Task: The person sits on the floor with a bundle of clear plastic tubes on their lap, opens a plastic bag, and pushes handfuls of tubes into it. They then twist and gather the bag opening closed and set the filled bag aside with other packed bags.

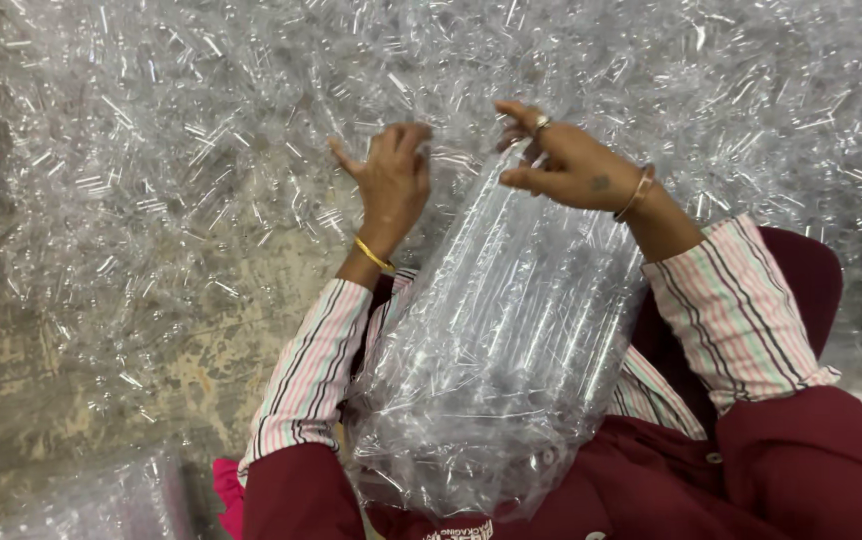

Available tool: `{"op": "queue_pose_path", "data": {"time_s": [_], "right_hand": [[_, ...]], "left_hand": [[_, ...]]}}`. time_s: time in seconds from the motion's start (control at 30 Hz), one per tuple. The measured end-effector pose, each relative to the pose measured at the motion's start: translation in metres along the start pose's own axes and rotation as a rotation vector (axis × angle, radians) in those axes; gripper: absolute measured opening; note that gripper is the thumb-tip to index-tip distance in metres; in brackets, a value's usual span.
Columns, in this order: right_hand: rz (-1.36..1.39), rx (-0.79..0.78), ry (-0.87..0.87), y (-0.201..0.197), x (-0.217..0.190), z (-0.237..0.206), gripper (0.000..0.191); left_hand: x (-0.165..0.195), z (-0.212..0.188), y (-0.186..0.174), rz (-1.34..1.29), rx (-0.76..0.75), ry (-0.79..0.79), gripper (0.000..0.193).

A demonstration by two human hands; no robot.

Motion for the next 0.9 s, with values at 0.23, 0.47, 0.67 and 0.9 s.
{"op": "queue_pose_path", "data": {"time_s": [0.23, 0.47, 0.67, 0.9], "right_hand": [[0.005, -0.104, 0.118, 0.006, -0.005, -0.003, 0.098], [0.652, 0.352, -0.059, -0.016, 0.024, -0.005, 0.054], [0.577, 0.279, 0.039, -0.016, 0.024, -0.004, 0.052], [0.397, 0.175, 0.041, 0.000, 0.005, 0.003, 0.079]], "left_hand": [[0.055, -0.012, -0.014, -0.210, 0.100, 0.505, 0.052], [0.001, 0.029, 0.037, 0.248, -0.080, 0.413, 0.058], [-0.001, 0.042, 0.037, -0.681, -0.132, 0.123, 0.036], [0.067, -0.008, 0.016, -1.098, -0.222, 0.128, 0.052]]}}
Point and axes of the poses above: each hand's wrist, its own z-axis towards the middle knuckle, its own y-axis out of the palm, x = y × z, the point moved 5 cm from there along z, towards the middle knuckle, and after that the axes turned 11 degrees about -y, right-handed, at the moved point
